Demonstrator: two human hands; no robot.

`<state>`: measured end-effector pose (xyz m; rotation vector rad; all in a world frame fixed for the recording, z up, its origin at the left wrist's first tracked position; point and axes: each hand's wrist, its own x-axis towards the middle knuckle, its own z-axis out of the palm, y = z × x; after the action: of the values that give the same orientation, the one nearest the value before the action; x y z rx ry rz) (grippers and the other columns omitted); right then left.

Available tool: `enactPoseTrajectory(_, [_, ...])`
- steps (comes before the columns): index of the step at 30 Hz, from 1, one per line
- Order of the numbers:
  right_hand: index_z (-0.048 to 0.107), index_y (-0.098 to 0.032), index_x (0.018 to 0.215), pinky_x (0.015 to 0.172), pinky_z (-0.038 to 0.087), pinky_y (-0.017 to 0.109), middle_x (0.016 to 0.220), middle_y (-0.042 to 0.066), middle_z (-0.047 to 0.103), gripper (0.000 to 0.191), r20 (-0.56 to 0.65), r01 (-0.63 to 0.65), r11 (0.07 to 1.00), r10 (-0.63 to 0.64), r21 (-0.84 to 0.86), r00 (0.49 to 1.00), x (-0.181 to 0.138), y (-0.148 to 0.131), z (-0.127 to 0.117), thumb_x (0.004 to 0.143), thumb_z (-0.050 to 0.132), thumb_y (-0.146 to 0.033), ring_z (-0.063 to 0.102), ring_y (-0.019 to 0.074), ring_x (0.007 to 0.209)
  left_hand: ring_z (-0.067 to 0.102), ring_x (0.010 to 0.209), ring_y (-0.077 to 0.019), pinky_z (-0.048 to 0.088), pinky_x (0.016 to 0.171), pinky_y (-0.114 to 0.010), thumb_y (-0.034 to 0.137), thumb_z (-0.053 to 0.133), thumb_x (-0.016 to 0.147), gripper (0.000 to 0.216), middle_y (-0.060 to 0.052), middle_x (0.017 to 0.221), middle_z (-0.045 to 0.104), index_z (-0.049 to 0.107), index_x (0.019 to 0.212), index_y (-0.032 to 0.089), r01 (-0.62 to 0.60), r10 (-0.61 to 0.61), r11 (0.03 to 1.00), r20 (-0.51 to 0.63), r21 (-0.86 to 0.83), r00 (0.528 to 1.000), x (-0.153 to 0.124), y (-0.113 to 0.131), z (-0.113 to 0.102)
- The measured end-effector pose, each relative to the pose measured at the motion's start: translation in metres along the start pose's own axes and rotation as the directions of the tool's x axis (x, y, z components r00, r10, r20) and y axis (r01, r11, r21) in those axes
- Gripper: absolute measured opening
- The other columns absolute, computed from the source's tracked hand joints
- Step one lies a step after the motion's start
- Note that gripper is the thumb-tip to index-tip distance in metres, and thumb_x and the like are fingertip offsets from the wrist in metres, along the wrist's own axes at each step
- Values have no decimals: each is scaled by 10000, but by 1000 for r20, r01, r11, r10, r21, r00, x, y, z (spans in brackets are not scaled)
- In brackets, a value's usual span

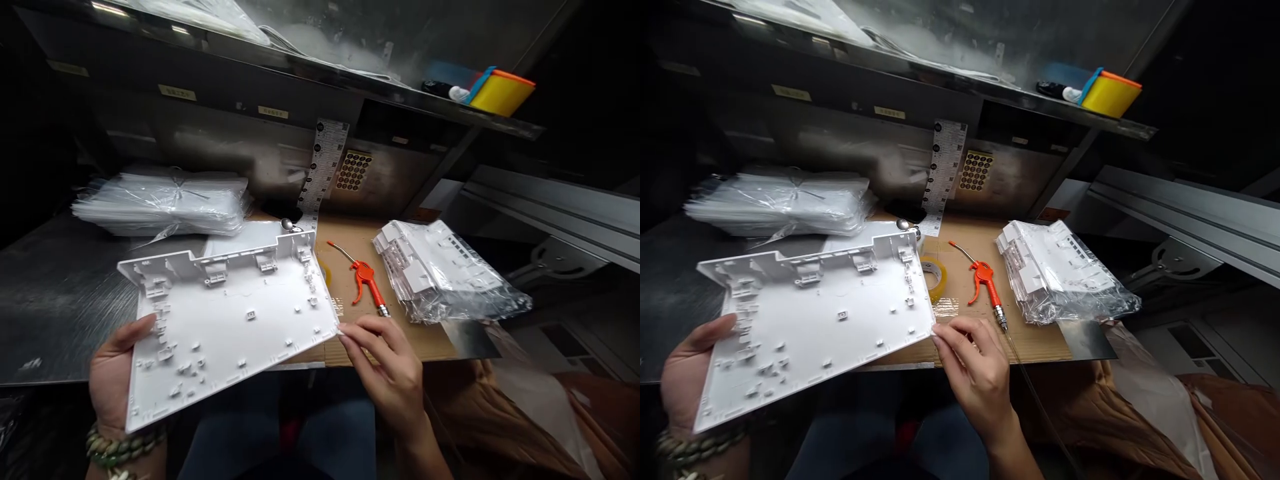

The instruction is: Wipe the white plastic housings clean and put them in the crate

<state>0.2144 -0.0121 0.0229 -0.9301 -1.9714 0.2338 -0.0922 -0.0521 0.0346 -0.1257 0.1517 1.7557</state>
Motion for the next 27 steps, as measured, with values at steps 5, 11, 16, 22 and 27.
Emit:
enactPoseTrajectory(5, [717, -212, 1170, 848, 533, 317, 1027, 54, 668, 339, 37, 52, 999, -52, 7, 998, 0, 8, 0, 896, 695, -15, 624, 165, 955, 572, 1350, -309, 323, 1177, -626, 126, 361, 787, 777, -57, 1348, 710, 414, 1548, 268, 111, -112, 994, 22, 23, 993, 4, -1, 0])
enactPoseTrajectory(11, [708, -195, 1194, 850, 529, 314, 1029, 61, 663, 359, 68, 81, 997, -82, 15, 994, -2, 8, 1, 895, 687, 4, 613, 164, 972, 557, 1367, -315, 321, 1181, -608, 167, 355, 836, 681, -59, 1343, 712, 502, 1496, 252, 209, -217, 974, 104, 90, 971, 4, 6, -12])
enactPoseTrajectory(16, [728, -217, 1157, 870, 527, 325, 1041, 53, 672, 328, 26, 54, 998, -53, -43, 998, 1, 19, -3, 895, 706, -21, 625, 168, 983, 534, 1387, -321, 317, 1189, -595, 180, 368, 868, 615, -61, 1325, 723, 567, 1447, 237, 263, -289, 951, 166, 162, 943, 4, 14, -27])
enactPoseTrajectory(22, [756, -272, 1124, 896, 525, 329, 1049, 27, 682, 307, -152, -86, 995, 77, -52, 985, 0, 27, -13, 898, 722, -66, 657, 166, 971, 517, 1400, -332, 303, 1206, -586, 223, 424, 926, 499, -57, 1311, 732, 642, 1376, 238, 297, -352, 928, 268, 224, 897, 3, 23, -47])
enactPoseTrajectory(27, [764, -285, 1105, 860, 520, 293, 1046, 20, 681, 244, -228, -184, 982, 173, -28, 958, -10, 34, -16, 923, 714, -130, 673, 156, 953, 557, 1365, -334, 322, 1200, -589, 243, 406, 946, 470, -73, 1271, 751, 677, 1328, 213, 313, -387, 914, 319, 258, 865, 4, 23, -47])
